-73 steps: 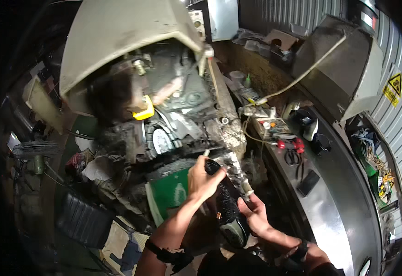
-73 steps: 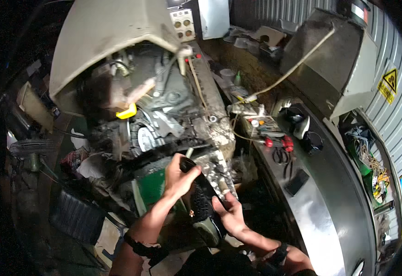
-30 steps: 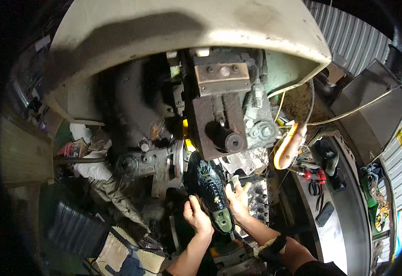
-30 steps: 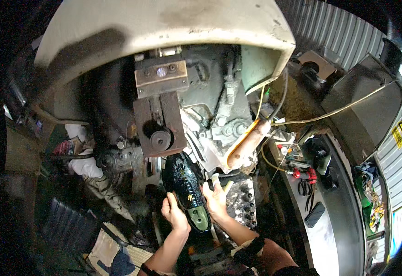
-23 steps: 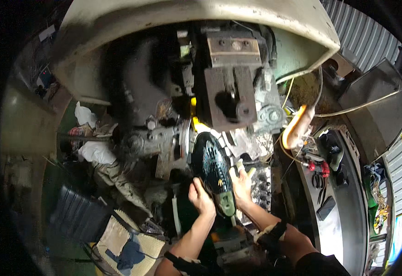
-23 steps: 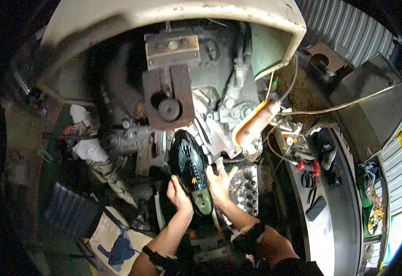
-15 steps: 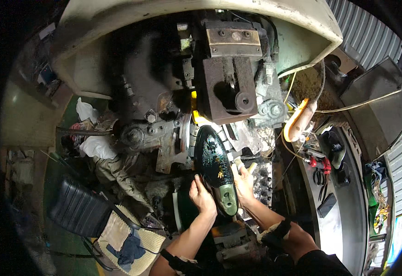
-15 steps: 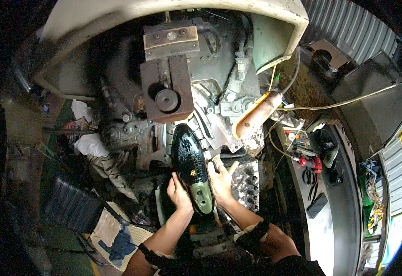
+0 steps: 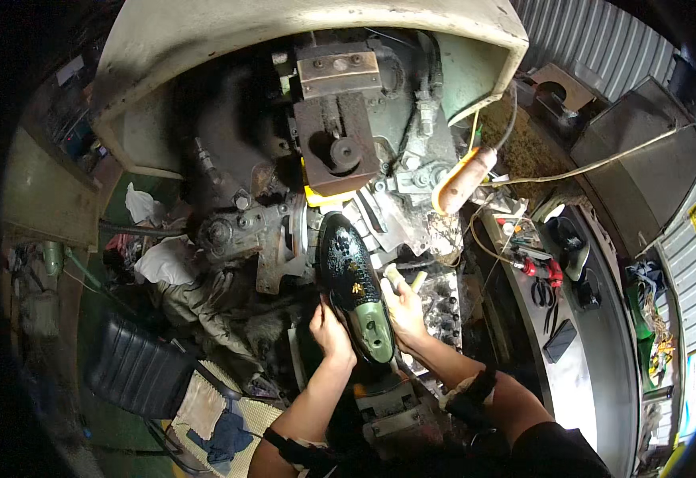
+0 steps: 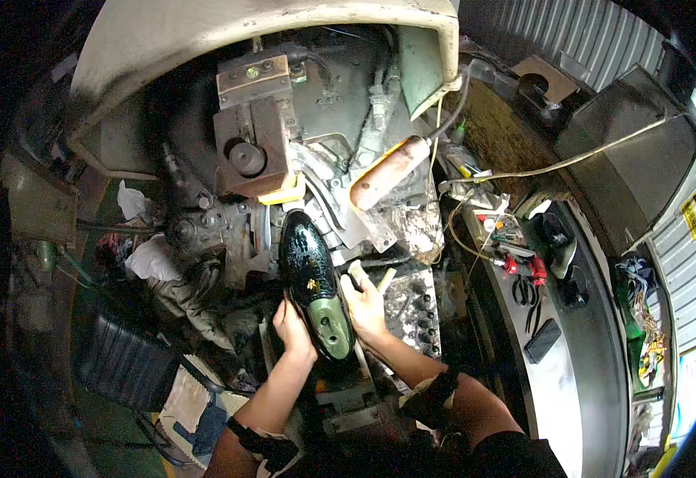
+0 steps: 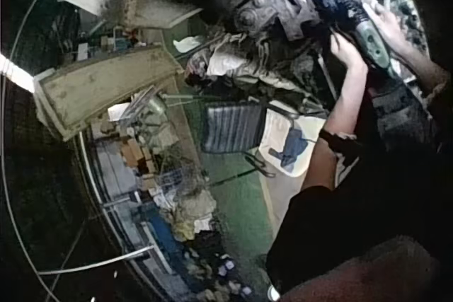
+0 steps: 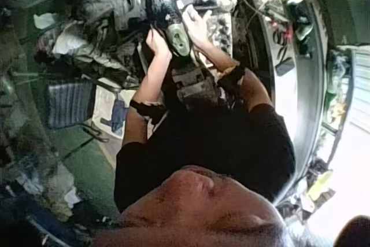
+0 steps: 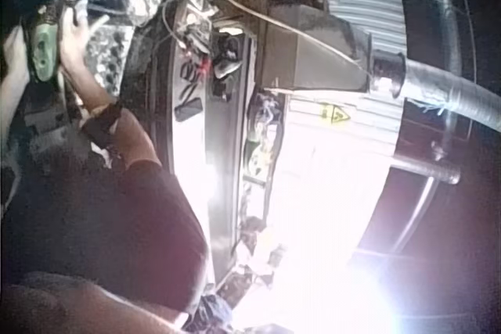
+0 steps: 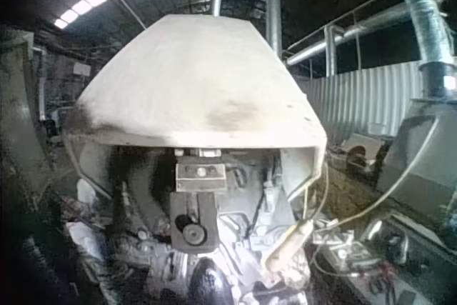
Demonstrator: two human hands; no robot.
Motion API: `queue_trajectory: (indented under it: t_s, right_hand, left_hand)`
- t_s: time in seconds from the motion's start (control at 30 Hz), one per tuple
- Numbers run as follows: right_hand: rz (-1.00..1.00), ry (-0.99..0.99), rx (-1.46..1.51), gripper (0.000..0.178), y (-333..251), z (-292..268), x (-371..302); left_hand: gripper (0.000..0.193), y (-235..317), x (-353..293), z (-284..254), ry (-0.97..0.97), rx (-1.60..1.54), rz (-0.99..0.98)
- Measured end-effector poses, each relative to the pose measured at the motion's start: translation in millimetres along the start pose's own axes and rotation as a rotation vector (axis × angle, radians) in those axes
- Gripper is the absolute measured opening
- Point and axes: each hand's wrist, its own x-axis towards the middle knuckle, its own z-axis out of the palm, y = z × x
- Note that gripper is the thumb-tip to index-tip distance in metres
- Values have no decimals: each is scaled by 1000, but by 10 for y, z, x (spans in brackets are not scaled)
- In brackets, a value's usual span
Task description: Manually position and secure shoe uppers onto lasts using a toe lasting machine.
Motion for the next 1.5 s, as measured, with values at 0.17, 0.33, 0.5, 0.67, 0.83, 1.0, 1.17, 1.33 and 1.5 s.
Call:
queue_trajectory:
  t_s: [0.17,0.33,0.5,0.67,0.83,1.0,1.17,1.33,1.5]
  right_hand:
    - [186,-217,-9,68,74,-465,-29]
    - [169,-95,-358,62,-134,-1501,-64]
    - [368,338,-779,24,1277,-3693,-468]
    - [792,435,2,21,1909,-3291,-898]
    - [633,453,-665,45,1535,-2944,-812]
    - [450,131,-232,73,1648,-2922,-582]
    - [370,242,-811,47,833,-2774,-428]
    - [21,102,-377,55,-24,-2146,-118]
    - [19,-269,-681,52,-155,-1729,-14]
  left_hand:
    - [23,172,50,-442,-248,240,-13]
    - [29,644,11,-1371,31,434,74]
    - [27,-59,251,-3465,568,817,11]
    - [14,-526,-181,-3453,286,1060,-541]
    - [18,-642,-287,-3700,513,1247,23]
    - [15,-222,121,-3790,155,1066,-332]
    - [20,179,-144,-2708,240,794,189]
    - [36,883,-527,-701,-159,571,404]
    - [91,635,-1047,826,-313,920,444]
